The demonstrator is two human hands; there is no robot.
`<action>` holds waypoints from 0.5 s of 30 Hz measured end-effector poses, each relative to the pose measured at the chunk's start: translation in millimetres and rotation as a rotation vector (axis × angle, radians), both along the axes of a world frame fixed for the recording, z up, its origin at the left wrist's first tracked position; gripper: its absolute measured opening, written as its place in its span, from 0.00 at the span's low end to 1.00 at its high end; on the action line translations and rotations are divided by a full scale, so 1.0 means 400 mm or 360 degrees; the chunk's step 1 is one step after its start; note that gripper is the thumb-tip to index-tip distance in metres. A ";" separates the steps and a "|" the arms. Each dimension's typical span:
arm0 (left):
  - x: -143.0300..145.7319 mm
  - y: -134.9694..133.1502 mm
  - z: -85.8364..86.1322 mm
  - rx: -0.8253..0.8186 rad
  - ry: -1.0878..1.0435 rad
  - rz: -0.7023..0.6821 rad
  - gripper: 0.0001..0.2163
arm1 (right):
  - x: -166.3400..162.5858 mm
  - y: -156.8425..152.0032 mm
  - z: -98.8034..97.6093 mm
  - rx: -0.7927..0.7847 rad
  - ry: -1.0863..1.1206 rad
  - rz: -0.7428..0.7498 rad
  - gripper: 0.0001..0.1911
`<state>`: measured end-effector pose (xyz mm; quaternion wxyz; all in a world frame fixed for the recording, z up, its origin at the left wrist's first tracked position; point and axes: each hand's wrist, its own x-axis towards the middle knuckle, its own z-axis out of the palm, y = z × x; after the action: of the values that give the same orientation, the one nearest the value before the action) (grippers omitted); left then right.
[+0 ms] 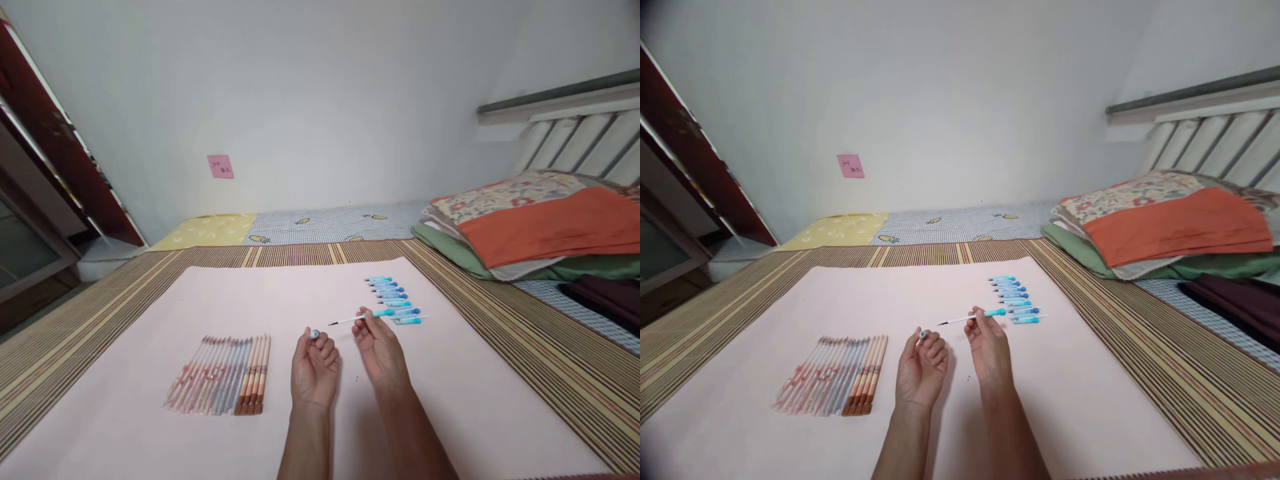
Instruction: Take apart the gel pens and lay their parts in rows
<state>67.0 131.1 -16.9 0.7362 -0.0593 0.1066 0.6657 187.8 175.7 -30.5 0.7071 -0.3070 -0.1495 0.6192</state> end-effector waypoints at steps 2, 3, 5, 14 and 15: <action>-0.001 -0.004 -0.001 0.0104 -0.0021 -0.0017 0.13 | -0.001 -0.001 0.000 0.0004 -0.0008 -0.0001 0.18; -0.001 -0.006 0.000 0.0159 -0.0023 -0.0028 0.13 | -0.002 -0.001 0.000 0.0007 -0.0012 0.0000 0.18; -0.002 -0.011 0.004 0.0247 -0.0007 -0.0039 0.13 | -0.002 -0.001 0.000 0.0017 -0.0018 0.0003 0.18; 0.006 0.012 0.007 -0.0316 0.0244 0.0228 0.13 | -0.014 -0.011 0.014 0.0065 -0.0164 0.0088 0.21; 0.007 0.015 0.005 -0.0400 0.0265 0.0270 0.11 | -0.020 -0.013 0.016 0.0085 -0.0222 0.0115 0.21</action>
<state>69.9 137.3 -14.8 0.6527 -0.1044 0.2443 0.7095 180.0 170.3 -24.1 0.6801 -0.3250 -0.2258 0.6171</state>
